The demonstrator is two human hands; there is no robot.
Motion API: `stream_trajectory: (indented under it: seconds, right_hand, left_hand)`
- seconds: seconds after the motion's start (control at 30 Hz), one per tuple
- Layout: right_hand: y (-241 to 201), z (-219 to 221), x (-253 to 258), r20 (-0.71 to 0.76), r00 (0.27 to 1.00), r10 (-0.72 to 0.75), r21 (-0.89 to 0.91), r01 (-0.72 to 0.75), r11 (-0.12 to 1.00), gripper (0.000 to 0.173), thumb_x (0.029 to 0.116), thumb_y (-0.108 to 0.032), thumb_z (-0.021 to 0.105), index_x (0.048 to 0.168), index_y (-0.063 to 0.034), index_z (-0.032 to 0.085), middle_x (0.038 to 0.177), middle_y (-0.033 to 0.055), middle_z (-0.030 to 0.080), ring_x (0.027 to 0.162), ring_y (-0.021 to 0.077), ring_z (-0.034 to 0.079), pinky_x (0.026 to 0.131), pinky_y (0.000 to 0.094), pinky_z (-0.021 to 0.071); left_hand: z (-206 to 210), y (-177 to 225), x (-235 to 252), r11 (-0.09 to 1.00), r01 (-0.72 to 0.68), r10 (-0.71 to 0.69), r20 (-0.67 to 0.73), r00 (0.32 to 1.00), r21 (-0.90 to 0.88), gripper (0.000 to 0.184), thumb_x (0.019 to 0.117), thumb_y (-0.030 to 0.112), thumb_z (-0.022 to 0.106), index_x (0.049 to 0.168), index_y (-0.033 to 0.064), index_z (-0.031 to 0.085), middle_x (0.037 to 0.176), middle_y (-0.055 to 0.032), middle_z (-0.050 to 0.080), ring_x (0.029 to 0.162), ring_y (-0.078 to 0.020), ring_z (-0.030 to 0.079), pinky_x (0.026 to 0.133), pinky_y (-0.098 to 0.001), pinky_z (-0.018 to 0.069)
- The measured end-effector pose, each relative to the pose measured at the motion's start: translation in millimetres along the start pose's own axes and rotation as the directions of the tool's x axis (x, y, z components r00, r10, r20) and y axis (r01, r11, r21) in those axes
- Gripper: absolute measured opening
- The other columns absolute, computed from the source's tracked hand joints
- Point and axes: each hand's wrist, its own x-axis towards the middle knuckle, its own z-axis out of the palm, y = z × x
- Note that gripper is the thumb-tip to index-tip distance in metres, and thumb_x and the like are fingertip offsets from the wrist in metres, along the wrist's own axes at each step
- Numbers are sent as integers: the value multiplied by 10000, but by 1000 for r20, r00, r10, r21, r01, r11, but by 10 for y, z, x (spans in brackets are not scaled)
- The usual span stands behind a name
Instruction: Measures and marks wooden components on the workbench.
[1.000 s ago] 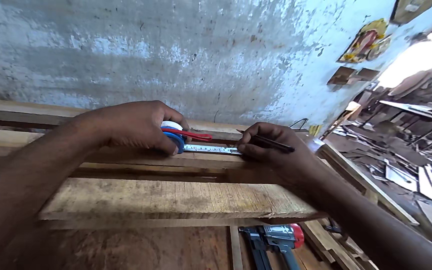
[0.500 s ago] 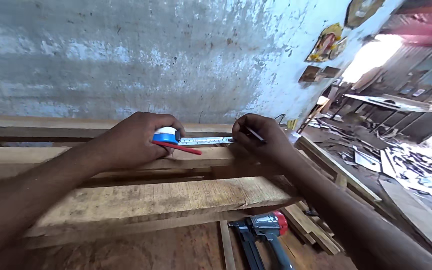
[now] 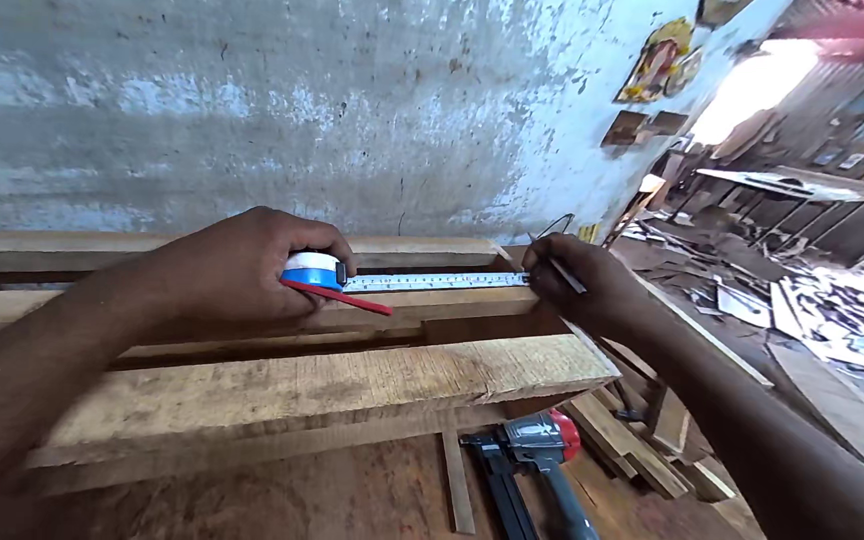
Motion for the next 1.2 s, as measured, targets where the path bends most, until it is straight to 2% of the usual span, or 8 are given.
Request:
stream_trajectory:
  seconds: [0.2,0.33,0.4,0.53,0.7,0.87,1.03,1.2]
  right_hand:
    - [-5,-10,-9,-3,1000,31,15,-31,999,79,974,-110,617,1040,-147,641,798,-14,606,638,110,564,569,344,501]
    - [-17,5,-16,-16,999,32,1,-32,999,90,961,-113,618,1039,-152,639,800,-17,605,641,107,565,568,342,502]
    - [-33,5,-30,-21,999,35,-9,-35,999,89,952,-113,621,1029,-153,642,809,-12,605,642,117,565,567,357,502]
    - [-93,-28,-70,-9,998,61,-43,-61,997,96,945,-98,639,1020,-153,664,820,-3,625,653,143,580,581,406,512]
    - [-286,-31,-117,-32,989,141,-83,-143,986,85,960,-55,666,1016,-118,674,800,33,628,647,180,590,580,437,512]
    - [-414,27,-122,-69,968,241,-124,-248,961,82,972,-72,673,1043,-110,692,861,66,659,711,223,625,638,490,538]
    - [-382,73,-80,-97,967,235,-207,-250,946,95,974,-114,658,1055,-133,702,980,77,676,861,266,659,748,547,551]
    - [-359,98,-19,-119,966,231,-221,-252,942,110,973,-114,648,1066,-130,704,988,82,671,889,255,659,784,517,555]
  left_hand:
    - [-20,4,15,1000,6,-7,24,1000,17,370,807,183,786,1143,306,693,919,136,703,742,6,646,625,-245,581]
    - [-5,-56,26,998,-13,11,34,999,58,368,812,187,787,1146,289,673,1053,143,708,864,7,662,738,-258,600]
    - [-3,-60,20,998,3,-5,34,999,58,394,783,141,789,1133,275,670,1053,128,700,879,-15,660,744,-282,598]
    - [-3,-66,-2,997,-11,6,63,998,72,425,776,121,784,1160,248,653,1158,103,675,978,-41,649,820,-299,591]
    - [16,-79,-27,996,-74,72,40,997,57,356,795,294,789,1124,248,660,1033,117,665,893,-5,635,747,-242,580]
    - [22,-92,-11,993,-82,79,39,996,89,381,775,228,801,1129,242,661,1046,110,678,890,-19,647,755,-267,589]
    - [15,-72,12,987,-75,68,54,996,143,330,818,275,795,1113,255,650,969,117,672,821,-6,638,706,-259,581]
    - [-7,-25,-30,970,12,-33,83,996,243,394,852,217,792,1202,273,620,971,92,680,809,-55,657,705,-335,596]
